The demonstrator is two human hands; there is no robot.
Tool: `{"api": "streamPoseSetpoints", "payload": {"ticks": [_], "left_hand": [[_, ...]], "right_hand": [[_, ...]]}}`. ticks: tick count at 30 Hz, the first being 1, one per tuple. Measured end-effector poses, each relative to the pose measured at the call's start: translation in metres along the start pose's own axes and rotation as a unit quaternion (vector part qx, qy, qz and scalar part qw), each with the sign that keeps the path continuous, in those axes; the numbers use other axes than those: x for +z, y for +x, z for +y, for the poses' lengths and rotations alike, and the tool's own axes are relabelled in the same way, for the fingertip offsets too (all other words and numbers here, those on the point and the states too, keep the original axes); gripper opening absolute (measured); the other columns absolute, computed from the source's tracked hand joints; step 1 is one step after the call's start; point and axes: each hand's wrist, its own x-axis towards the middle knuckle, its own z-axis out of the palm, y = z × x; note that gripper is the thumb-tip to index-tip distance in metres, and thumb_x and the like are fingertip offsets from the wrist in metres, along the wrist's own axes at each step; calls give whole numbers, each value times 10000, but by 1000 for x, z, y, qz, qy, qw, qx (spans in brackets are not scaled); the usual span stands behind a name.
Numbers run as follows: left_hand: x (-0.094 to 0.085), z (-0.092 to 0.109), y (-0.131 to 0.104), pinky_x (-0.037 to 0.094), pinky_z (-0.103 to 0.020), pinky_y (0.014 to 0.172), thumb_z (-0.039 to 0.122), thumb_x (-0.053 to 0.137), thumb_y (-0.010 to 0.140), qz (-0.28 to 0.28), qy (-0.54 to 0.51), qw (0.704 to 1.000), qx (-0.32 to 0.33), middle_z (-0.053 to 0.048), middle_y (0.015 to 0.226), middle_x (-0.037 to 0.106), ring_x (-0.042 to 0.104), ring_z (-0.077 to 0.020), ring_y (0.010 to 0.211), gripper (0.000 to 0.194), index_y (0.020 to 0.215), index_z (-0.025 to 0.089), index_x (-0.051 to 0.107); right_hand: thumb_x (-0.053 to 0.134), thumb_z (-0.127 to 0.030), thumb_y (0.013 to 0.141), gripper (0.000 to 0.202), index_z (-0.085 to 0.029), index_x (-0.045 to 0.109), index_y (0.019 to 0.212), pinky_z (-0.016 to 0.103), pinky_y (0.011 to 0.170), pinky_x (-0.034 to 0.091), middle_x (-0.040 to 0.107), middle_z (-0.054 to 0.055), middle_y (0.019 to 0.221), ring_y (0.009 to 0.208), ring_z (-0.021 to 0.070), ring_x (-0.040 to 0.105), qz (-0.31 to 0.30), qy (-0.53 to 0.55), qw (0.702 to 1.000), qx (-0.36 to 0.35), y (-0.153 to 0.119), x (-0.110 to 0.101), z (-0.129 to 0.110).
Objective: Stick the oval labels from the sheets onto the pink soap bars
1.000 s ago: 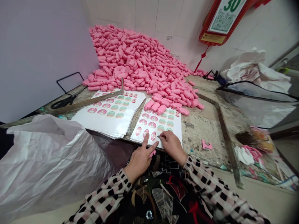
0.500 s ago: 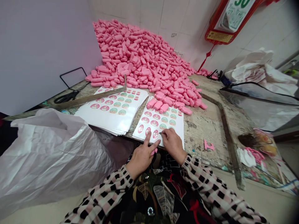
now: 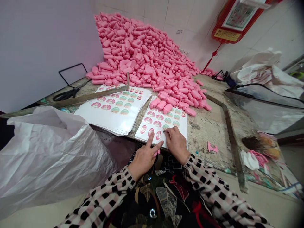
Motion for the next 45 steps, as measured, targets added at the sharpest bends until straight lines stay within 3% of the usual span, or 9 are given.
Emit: {"api": "streamPoseSetpoints", "payload": {"ticks": [18,24,27,33,37,39,41,43,45], "left_hand": [[0,1,0,475,-348,778,225,463,843,7,14,1000,10,-74,1496,-64,594,-193,893,692,1388,429,89],[-2,0,-1,472,-352,791,221,481,831,9,3,1000,15,-57,1499,5,592,-194,903,670,1381,427,158],[-2,0,-1,472,-355,791,218,469,836,11,-3,1000,15,-55,1499,8,593,-196,910,612,1365,417,234],[-2,-1,-3,476,-365,790,185,449,838,23,-25,999,23,-62,1501,-12,591,-211,939,571,1352,386,297],[-13,-3,-12,398,-377,938,216,452,845,71,-143,986,43,-59,1481,159,474,-238,1146,510,1334,327,361],[-23,-2,-15,369,-358,973,299,503,826,113,-265,958,12,-67,1384,368,445,-230,1174,456,1278,281,445],[-35,-1,-13,465,-307,832,423,544,787,148,-434,884,-88,-77,1139,566,557,-206,998,433,1175,231,523],[-47,0,-6,468,-238,514,541,421,817,117,-631,744,-186,-40,787,599,582,-141,625,436,1046,196,555],[-57,-1,4,394,-198,407,585,383,814,26,-779,585,-222,1,612,521,507,-104,479,460,926,174,556]], "right_hand": [[479,-416,815,234,-220,596,763,247,581,311,574,4,779,695,134,506,-31,129,989,63,7,5,-6],[522,-419,772,215,-228,610,730,252,582,318,587,-3,773,673,134,512,33,166,984,56,6,-6,-10],[532,-448,759,245,-215,607,747,259,619,356,603,3,763,679,143,524,72,271,958,57,7,-2,-1],[601,-517,671,333,-189,609,730,264,600,389,619,9,697,638,153,525,43,451,881,134,7,26,15],[620,-501,668,319,-190,613,736,259,621,387,609,-4,700,648,142,513,50,491,860,128,5,31,17],[634,-479,673,302,-186,608,742,252,625,382,590,-14,695,640,128,496,40,528,839,127,7,30,19],[653,-454,669,285,-181,598,731,245,617,374,565,-25,676,620,114,473,32,563,816,130,8,26,21],[672,-430,661,270,-178,586,709,242,611,368,543,-33,652,606,107,456,32,587,798,132,8,18,20],[685,-403,661,251,-178,578,700,243,621,369,541,-33,654,616,107,457,32,599,791,121,4,6,14]]}}
